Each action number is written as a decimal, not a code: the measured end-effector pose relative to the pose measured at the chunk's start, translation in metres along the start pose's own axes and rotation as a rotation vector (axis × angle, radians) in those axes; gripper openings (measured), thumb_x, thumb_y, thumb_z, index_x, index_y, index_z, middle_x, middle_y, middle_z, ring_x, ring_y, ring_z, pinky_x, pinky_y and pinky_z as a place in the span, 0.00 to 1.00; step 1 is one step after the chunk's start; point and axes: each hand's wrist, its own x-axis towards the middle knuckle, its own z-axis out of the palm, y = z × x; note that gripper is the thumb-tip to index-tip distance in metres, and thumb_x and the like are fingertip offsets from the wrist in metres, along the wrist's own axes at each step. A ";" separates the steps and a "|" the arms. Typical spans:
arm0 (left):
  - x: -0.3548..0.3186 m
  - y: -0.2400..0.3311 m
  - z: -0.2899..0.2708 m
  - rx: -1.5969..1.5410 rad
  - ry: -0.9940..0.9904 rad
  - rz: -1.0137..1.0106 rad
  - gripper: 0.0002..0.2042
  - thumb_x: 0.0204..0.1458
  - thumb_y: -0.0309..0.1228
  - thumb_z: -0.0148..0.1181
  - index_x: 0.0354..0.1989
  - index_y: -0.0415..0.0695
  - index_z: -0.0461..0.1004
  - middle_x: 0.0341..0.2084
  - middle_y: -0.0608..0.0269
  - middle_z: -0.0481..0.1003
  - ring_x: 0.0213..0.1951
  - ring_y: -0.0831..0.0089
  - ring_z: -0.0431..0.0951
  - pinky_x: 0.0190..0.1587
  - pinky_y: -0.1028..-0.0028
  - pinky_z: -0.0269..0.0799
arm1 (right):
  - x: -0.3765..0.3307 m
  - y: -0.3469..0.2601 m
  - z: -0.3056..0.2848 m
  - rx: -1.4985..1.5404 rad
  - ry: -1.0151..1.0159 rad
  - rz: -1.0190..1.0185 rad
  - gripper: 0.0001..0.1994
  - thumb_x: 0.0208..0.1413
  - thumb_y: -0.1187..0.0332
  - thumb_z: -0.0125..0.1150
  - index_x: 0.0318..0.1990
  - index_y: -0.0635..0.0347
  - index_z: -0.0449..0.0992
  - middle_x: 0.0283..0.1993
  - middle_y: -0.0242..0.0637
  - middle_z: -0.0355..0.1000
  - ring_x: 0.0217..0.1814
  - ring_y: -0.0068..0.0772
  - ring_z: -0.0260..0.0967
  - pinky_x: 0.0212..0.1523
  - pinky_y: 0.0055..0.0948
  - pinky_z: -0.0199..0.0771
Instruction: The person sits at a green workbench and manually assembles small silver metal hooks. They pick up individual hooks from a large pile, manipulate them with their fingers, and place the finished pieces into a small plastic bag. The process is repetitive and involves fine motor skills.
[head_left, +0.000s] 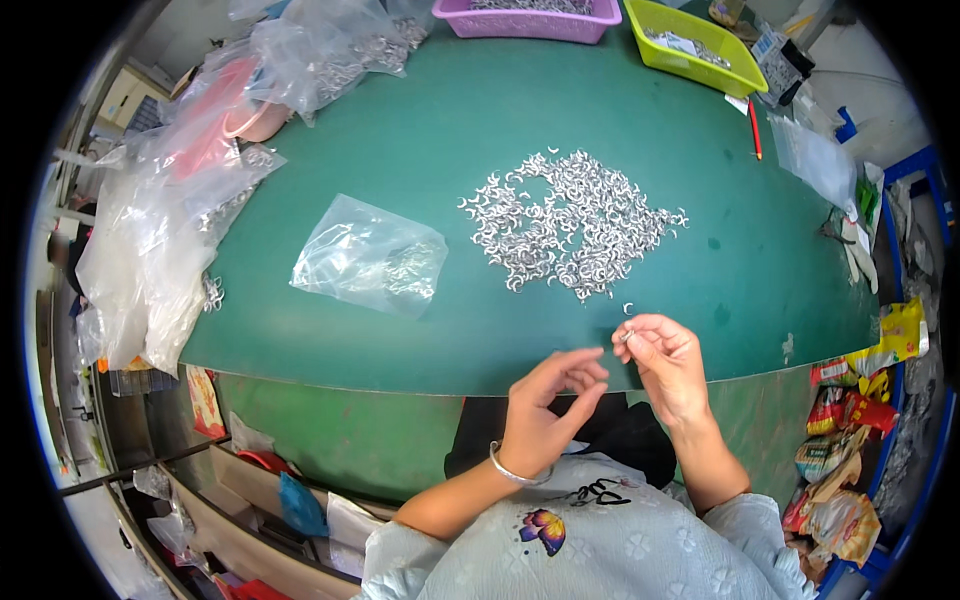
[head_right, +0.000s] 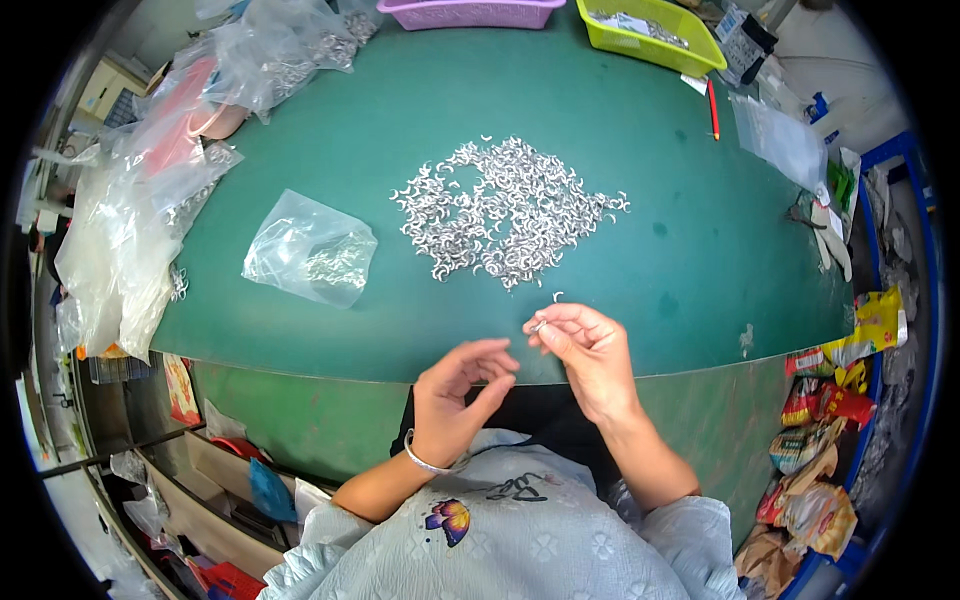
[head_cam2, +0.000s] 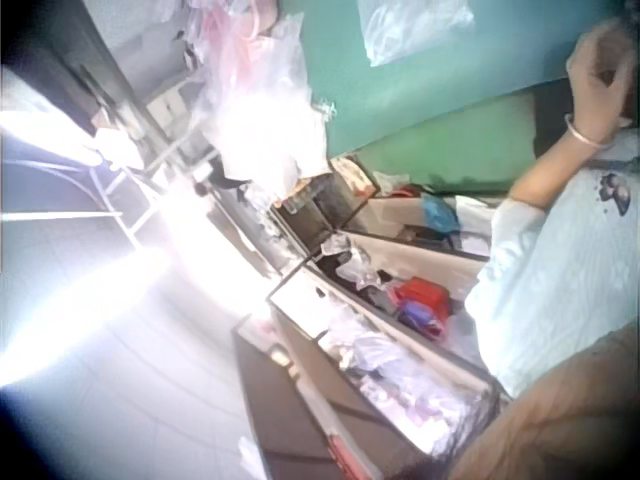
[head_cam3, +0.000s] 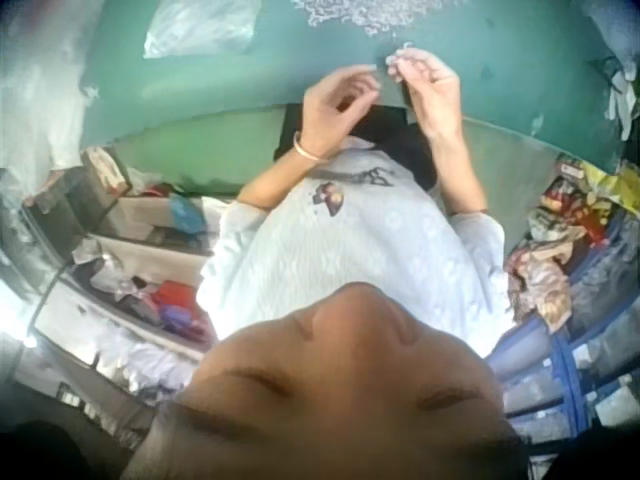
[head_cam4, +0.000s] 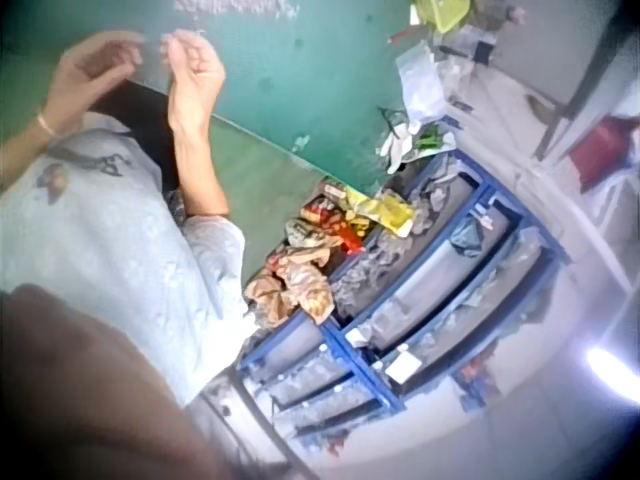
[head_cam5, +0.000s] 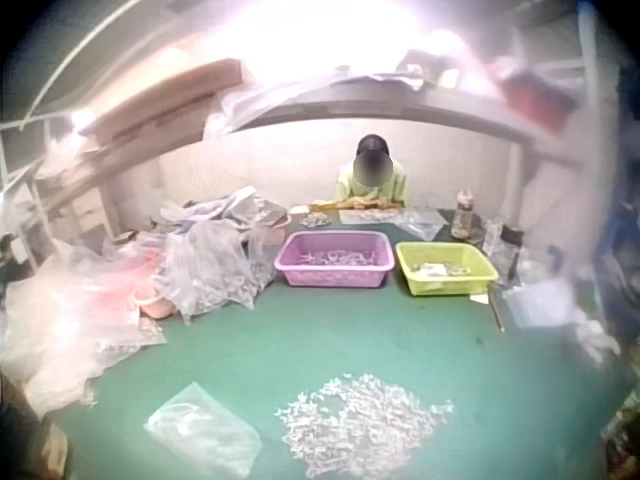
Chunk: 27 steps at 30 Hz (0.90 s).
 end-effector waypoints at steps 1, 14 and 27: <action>0.005 0.002 0.001 -0.010 0.003 0.018 0.15 0.43 0.13 0.56 0.42 0.33 0.70 0.32 0.58 0.72 0.34 0.77 0.72 0.38 0.78 0.69 | -0.003 0.000 0.003 0.020 0.003 0.006 0.06 0.50 0.77 0.56 0.36 0.67 0.73 0.35 0.40 0.73 0.36 0.26 0.69 0.38 0.23 0.67; 0.030 0.006 -0.005 0.110 0.002 0.191 0.10 0.38 0.12 0.59 0.32 0.32 0.73 0.30 0.53 0.73 0.32 0.72 0.73 0.35 0.77 0.70 | -0.002 -0.003 0.017 -0.159 -0.069 -0.198 0.07 0.43 0.85 0.58 0.33 0.70 0.74 0.35 0.44 0.69 0.38 0.31 0.66 0.39 0.26 0.67; 0.029 0.011 -0.016 0.089 0.004 0.226 0.10 0.38 0.12 0.59 0.31 0.33 0.73 0.29 0.52 0.73 0.31 0.70 0.73 0.34 0.76 0.69 | -0.001 -0.009 0.031 -0.418 -0.103 -0.314 0.07 0.42 0.85 0.59 0.32 0.70 0.75 0.35 0.44 0.70 0.36 0.31 0.66 0.37 0.25 0.67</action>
